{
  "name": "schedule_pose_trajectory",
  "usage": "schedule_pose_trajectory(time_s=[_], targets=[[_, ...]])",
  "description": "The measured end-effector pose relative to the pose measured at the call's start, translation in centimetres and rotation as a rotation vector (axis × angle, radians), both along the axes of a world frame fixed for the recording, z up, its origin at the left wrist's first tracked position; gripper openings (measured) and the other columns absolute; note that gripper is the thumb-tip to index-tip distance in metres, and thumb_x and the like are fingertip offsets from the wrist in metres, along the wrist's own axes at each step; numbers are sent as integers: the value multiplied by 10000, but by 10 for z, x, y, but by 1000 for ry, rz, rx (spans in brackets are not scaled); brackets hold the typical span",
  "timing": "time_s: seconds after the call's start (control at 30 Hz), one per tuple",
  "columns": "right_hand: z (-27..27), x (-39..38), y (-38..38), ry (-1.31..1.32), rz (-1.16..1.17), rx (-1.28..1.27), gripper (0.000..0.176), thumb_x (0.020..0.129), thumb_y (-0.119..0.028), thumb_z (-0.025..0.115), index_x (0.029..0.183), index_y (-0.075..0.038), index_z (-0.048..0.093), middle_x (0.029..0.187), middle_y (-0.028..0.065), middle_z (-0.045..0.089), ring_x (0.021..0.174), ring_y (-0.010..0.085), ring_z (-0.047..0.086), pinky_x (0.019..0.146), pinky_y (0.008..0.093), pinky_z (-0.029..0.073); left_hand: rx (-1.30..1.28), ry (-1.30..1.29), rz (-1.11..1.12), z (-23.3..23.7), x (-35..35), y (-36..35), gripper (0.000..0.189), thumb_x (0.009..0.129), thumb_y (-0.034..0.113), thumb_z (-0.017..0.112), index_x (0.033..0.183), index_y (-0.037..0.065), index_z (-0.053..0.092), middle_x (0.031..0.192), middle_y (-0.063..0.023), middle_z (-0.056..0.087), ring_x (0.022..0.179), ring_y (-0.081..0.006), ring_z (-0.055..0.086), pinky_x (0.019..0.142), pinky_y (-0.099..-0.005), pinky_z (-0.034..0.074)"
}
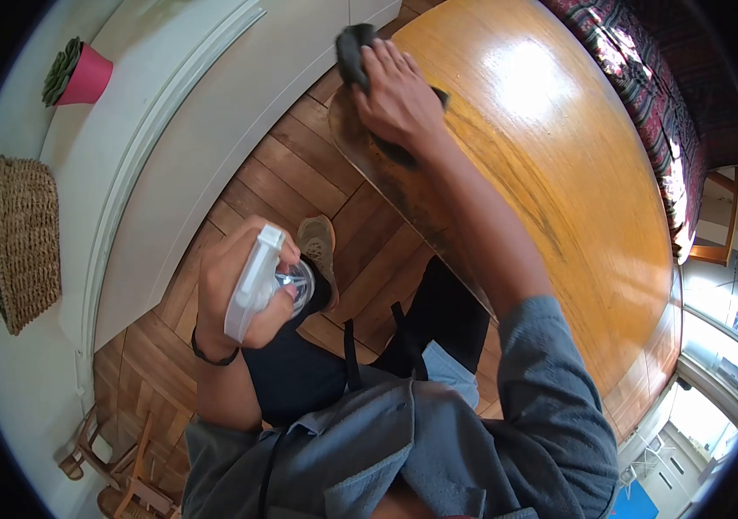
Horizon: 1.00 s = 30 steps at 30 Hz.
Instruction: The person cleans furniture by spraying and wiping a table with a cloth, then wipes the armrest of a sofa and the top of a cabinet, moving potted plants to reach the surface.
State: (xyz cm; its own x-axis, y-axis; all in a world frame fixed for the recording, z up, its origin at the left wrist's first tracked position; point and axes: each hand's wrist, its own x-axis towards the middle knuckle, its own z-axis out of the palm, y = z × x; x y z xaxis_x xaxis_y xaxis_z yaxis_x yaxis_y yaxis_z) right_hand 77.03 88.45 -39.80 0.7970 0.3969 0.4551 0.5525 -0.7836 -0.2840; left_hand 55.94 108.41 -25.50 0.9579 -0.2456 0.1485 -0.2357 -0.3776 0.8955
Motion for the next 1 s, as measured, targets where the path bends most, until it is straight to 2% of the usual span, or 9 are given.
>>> schedule_pose_trajectory(time_s=[0.1, 0.2, 0.4, 0.53, 0.63, 0.67, 0.73, 0.87, 1.0], targets=[[0, 14, 24, -1, 30, -10, 516, 890, -258, 523, 1306, 46, 528, 1379, 259, 533, 1330, 373, 478, 1163, 456, 301, 12, -41, 60, -10, 7, 0, 236, 601, 1, 594, 837, -14, 586, 828, -130, 605, 638, -191, 590, 584, -289, 483], [0, -6, 7, -36, 79, 90, 492, 854, -213, 526, 1275, 41, 553, 1343, 253, 563, 1303, 367, 506, 1151, 460, 321, 19, -22, 17, -5, 12, -10, 232, 636, -32, 575, 869, -26, 580, 897, -157, 592, 711, -200, 580, 665, -297, 479], [23, -151, -113, 127, 40, 56, 513, 855, -126, 511, 1347, 19, 520, 1412, 233, 519, 1358, 342, 465, 1159, 455, 319, -3, -104, -69, -9, 18, -44, 241, 634, -26, 581, 875, -17, 586, 861, -140, 595, 665, -184, 566, 629, -290, 470], [37, -275, -239, 282, -382, -22, 540, 832, -77, 550, 1364, -1, 507, 1437, 231, 490, 1370, 368, 443, 1142, 475, 336, -18, -64, -112, -8, 18, -66, 228, 649, -28, 564, 877, -20, 581, 895, -143, 588, 713, -179, 559, 678, -290, 466], [22, -382, -354, 307, -901, 10, 574, 815, 3, 475, 1389, 19, 481, 1447, 258, 467, 1374, 401, 414, 1159, 452, 305, -35, -26, -137, -9, 16, -74, 229, 676, -22, 557, 904, -20, 568, 936, -159, 570, 754, -184, 552, 714, -301, 468], [9, -419, -393, 293, -1052, 60, 553, 854, -28, 468, 1406, 11, 470, 1462, 258, 450, 1394, 393, 390, 1166, 447, 283, -59, 68, -153, -8, 13, -74, 241, 712, -23, 559, 953, -34, 559, 987, -144, 510, 825, -185, 532, 891, -356, 501], [0, -463, -438, 311, -1208, 121, 533, 913, -98, 491, 1434, 0, 446, 1487, 238, 433, 1420, 385, 355, 1169, 443, 266, -138, 91, -147, -13, 9, -75, 263, 710, -11, 557, 972, -33, 548, 1003, -145, 493, 831, -182, 526, 894, -357, 504], [-4, -450, -454, 326, -1229, 51, 551, 927, -123, 526, 1457, -15, 425, 1508, 219, 416, 1442, 376, 324, 1175, 438, 250, -144, 116, -146, -17, 6, -67, 279, 706, 6, 551, 982, -34, 540, 1003, -150, 484, 830, -175, 515, 896, -358, 505], [4, -372, -431, 302, -980, 12, 557, 922, -119, 535, 1460, -23, 425, 1513, 222, 406, 1447, 376, 315, 1184, 437, 240, -104, 80, -65, -20, 4, -51, 262, 682, 21, 559, 940, -29, 553, 959, -154, 513, 794, -183, 523, 832, -348, 509]])
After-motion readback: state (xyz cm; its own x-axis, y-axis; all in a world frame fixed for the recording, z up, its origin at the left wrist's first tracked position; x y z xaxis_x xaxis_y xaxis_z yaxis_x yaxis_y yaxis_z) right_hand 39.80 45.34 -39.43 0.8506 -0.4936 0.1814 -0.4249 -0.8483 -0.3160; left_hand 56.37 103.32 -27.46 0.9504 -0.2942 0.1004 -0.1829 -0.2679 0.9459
